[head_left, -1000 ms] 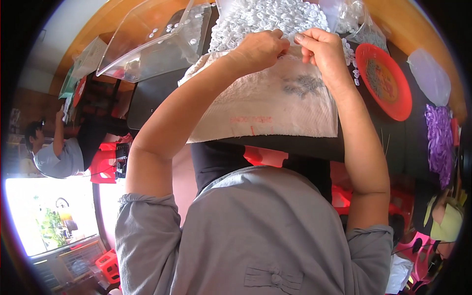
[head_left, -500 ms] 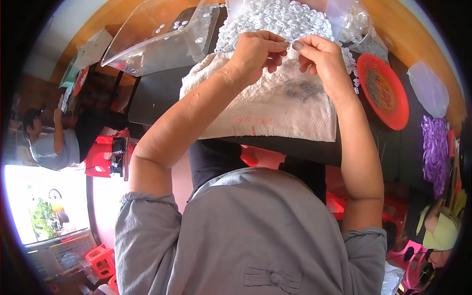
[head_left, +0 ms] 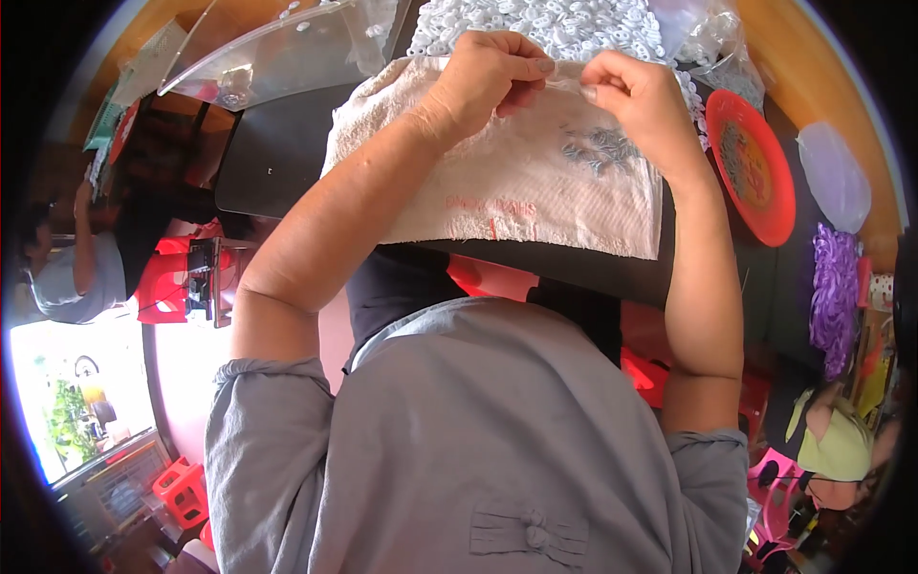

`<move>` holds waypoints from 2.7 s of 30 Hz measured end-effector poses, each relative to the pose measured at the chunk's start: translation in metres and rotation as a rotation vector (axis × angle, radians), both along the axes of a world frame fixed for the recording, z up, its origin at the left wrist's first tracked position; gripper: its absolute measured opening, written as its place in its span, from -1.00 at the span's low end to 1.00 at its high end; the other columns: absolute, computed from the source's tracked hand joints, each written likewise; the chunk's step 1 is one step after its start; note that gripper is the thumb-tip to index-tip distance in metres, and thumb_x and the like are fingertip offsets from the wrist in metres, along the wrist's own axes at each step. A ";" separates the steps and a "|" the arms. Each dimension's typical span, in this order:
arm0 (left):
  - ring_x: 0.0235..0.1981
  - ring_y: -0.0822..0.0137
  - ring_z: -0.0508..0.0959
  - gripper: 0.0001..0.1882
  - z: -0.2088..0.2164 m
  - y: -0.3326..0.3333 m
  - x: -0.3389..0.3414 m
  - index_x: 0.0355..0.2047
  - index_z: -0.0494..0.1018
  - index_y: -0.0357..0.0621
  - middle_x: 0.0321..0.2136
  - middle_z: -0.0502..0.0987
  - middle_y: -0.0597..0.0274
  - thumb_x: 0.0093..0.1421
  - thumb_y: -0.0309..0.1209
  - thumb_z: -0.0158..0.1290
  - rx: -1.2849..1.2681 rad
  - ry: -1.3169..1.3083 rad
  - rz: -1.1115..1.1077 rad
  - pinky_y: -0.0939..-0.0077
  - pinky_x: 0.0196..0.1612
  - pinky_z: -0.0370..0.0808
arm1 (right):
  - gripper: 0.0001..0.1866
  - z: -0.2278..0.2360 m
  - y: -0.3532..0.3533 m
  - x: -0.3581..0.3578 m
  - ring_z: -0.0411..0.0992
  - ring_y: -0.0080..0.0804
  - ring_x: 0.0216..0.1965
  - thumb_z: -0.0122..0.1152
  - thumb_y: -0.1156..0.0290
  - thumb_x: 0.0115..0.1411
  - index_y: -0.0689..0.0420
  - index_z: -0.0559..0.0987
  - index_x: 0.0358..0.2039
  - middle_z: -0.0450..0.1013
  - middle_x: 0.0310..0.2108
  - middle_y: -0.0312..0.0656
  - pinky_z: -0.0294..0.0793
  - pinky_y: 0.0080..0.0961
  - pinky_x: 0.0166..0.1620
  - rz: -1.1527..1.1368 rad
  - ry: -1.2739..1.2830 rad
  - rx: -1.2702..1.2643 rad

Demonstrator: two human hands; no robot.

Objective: Assembling small white plastic components by hand at a workbench.

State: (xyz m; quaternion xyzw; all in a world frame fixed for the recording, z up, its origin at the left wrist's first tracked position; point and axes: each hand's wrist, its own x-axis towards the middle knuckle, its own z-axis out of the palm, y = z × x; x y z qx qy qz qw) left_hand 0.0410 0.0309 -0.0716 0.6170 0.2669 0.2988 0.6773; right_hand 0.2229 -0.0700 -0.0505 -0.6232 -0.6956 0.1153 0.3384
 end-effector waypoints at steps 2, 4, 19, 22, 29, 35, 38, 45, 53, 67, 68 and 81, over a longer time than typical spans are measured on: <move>-0.63 0.49 0.43 -0.83 -0.002 0.003 -0.001 -0.31 0.49 -0.39 -0.56 0.49 0.21 0.19 -0.47 0.11 -0.003 -0.005 0.006 0.63 -0.67 0.26 | -0.90 -0.001 -0.002 -0.001 0.39 -0.51 -0.53 0.12 0.44 0.11 0.17 0.56 -0.42 0.42 -0.57 -0.30 0.30 -0.54 -0.43 0.027 -0.131 0.031; -0.63 0.49 0.42 -0.83 -0.002 0.006 -0.002 -0.31 0.49 -0.39 -0.56 0.48 0.21 0.20 -0.46 0.11 -0.003 -0.008 0.009 0.63 -0.67 0.26 | -0.90 -0.001 -0.003 -0.005 0.41 -0.41 -0.52 0.13 0.47 0.05 0.16 0.57 -0.41 0.42 -0.55 -0.25 0.34 -0.47 -0.41 0.054 -0.259 0.066; -0.73 0.50 0.39 -0.87 0.004 0.001 -0.005 -0.42 0.52 -0.36 -0.62 0.49 0.21 0.07 -0.50 0.18 -0.082 -0.078 0.053 0.61 -0.74 0.24 | -0.88 -0.010 -0.003 -0.018 0.46 -0.07 -0.32 0.11 0.52 0.00 0.14 0.59 -0.42 0.47 -0.40 -0.14 0.41 -0.23 -0.27 0.019 -0.508 -0.032; -0.65 0.51 0.40 -0.82 0.007 -0.002 -0.007 -0.37 0.51 -0.36 -0.59 0.47 0.25 0.16 -0.44 0.15 -0.036 -0.015 0.028 0.64 -0.68 0.23 | -0.88 -0.004 -0.006 -0.020 0.46 -0.08 -0.32 0.10 0.52 0.01 0.14 0.59 -0.43 0.48 -0.39 -0.15 0.42 -0.23 -0.26 0.072 -0.523 -0.014; -0.69 0.53 0.38 -0.84 0.005 -0.003 -0.004 -0.38 0.51 -0.34 -0.63 0.47 0.25 0.13 -0.45 0.17 -0.010 -0.028 0.044 0.65 -0.69 0.22 | -0.90 -0.007 -0.005 -0.020 0.47 -0.08 -0.34 0.11 0.51 0.03 0.15 0.59 -0.44 0.48 -0.40 -0.17 0.42 -0.24 -0.27 0.076 -0.494 -0.006; -0.72 0.53 0.37 -0.85 0.000 -0.003 0.002 -0.40 0.52 -0.33 -0.64 0.48 0.23 0.11 -0.46 0.18 -0.011 -0.003 0.048 0.64 -0.72 0.20 | -0.91 -0.017 -0.003 -0.029 0.49 -0.04 -0.36 0.10 0.51 0.06 0.18 0.53 -0.40 0.49 -0.41 -0.10 0.45 -0.19 -0.31 0.046 -0.624 0.007; -0.73 0.53 0.37 -0.85 0.001 -0.005 0.002 -0.40 0.52 -0.33 -0.64 0.49 0.24 0.11 -0.46 0.18 -0.002 0.004 0.063 0.63 -0.73 0.20 | -0.92 -0.018 -0.002 -0.029 0.49 -0.02 -0.37 0.08 0.52 0.07 0.20 0.49 -0.39 0.48 -0.43 -0.06 0.44 -0.18 -0.32 0.002 -0.698 -0.004; -0.59 0.44 0.47 -0.90 0.000 -0.005 0.002 -0.38 0.50 -0.33 -0.52 0.50 0.17 0.16 -0.50 0.09 -0.129 -0.157 0.080 0.59 -0.61 0.34 | -0.92 0.003 -0.001 -0.037 0.47 -0.06 -0.40 0.05 0.58 0.08 0.21 0.44 -0.37 0.46 -0.45 -0.08 0.40 -0.23 -0.35 0.008 -0.287 0.255; -0.23 0.09 0.56 -0.89 0.002 -0.015 0.006 -0.32 0.37 -0.31 -0.37 0.50 0.02 0.27 -0.48 -0.05 -0.540 -0.541 -0.009 0.23 -0.04 0.50 | -0.90 -0.001 -0.003 -0.083 0.46 -0.16 -0.39 0.08 0.66 0.05 0.24 0.43 -0.39 0.44 -0.40 -0.08 0.44 -0.33 -0.33 0.075 -0.329 0.374; -0.26 0.13 0.52 -0.87 0.006 -0.009 0.000 -0.33 0.37 -0.26 -0.39 0.49 0.08 0.27 -0.43 -0.06 -0.714 -0.571 0.041 0.24 -0.12 0.48 | -0.91 -0.009 0.001 -0.099 0.46 -0.27 -0.36 0.13 0.66 0.09 0.23 0.47 -0.36 0.44 -0.38 -0.14 0.45 -0.44 -0.29 -0.009 -0.144 0.426; -0.35 0.26 0.49 -0.89 0.006 -0.008 -0.001 -0.36 0.39 -0.22 -0.41 0.50 0.11 0.25 -0.43 -0.04 -0.722 -0.554 0.048 0.35 -0.19 0.46 | -0.87 -0.005 0.000 -0.100 0.45 -0.20 -0.37 0.12 0.68 0.04 0.22 0.46 -0.36 0.42 -0.39 -0.14 0.44 -0.40 -0.31 -0.004 -0.335 0.492; -0.22 0.03 0.56 -0.83 -0.007 -0.006 0.006 -0.31 0.36 -0.28 -0.38 0.50 0.08 0.30 -0.39 -0.05 -0.720 -0.537 -0.033 0.13 -0.06 0.50 | -0.82 -0.005 -0.002 -0.098 0.42 -0.13 -0.42 0.07 0.74 0.00 0.22 0.43 -0.37 0.38 -0.46 -0.10 0.41 -0.30 -0.37 0.079 -0.183 0.468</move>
